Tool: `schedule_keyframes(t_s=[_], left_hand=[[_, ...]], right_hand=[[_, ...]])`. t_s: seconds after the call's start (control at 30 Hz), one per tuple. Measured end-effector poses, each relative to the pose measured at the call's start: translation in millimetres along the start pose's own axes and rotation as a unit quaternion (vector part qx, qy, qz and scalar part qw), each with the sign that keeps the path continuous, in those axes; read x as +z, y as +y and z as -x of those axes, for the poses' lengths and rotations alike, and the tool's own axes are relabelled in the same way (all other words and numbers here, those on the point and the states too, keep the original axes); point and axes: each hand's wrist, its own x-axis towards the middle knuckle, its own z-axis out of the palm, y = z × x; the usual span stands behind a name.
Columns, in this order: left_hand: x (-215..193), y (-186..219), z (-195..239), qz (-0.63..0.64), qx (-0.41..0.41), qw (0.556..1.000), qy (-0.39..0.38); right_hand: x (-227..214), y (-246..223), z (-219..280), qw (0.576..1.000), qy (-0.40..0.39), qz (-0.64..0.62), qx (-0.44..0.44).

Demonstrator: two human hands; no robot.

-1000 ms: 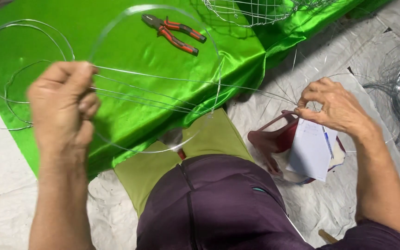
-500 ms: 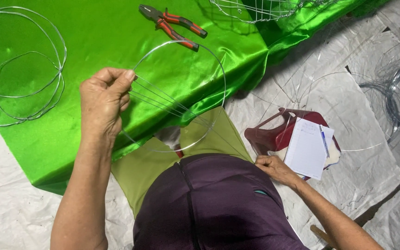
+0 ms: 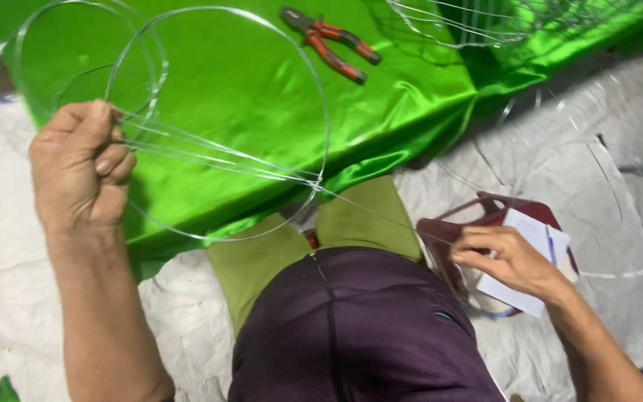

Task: The person constructs a circular wire frame by hand, bending and joining thin metal wires together.

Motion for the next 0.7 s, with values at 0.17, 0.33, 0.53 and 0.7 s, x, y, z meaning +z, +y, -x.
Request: schedule_keyframes(t_s=[0.17,0.33,0.53,0.7], left_hand=[[-21,4,9,0.106,-0.021,0.994,-0.005],[-22,0,19,0.128,0.005,0.991,-0.021],[-20,4,34,0.137,0.033,0.99,-0.022],[-20,7,40,0.159,0.047,0.986,-0.015]], right_hand=[[-23,-56,-1,0.991,0.081,0.08,-0.065],[-14,-143,-60,0.999,0.007,-0.024,0.038],[2,-192,-119,0.991,-0.054,-0.122,0.009],[9,-183,-140,0.988,-0.067,-0.133,0.027]])
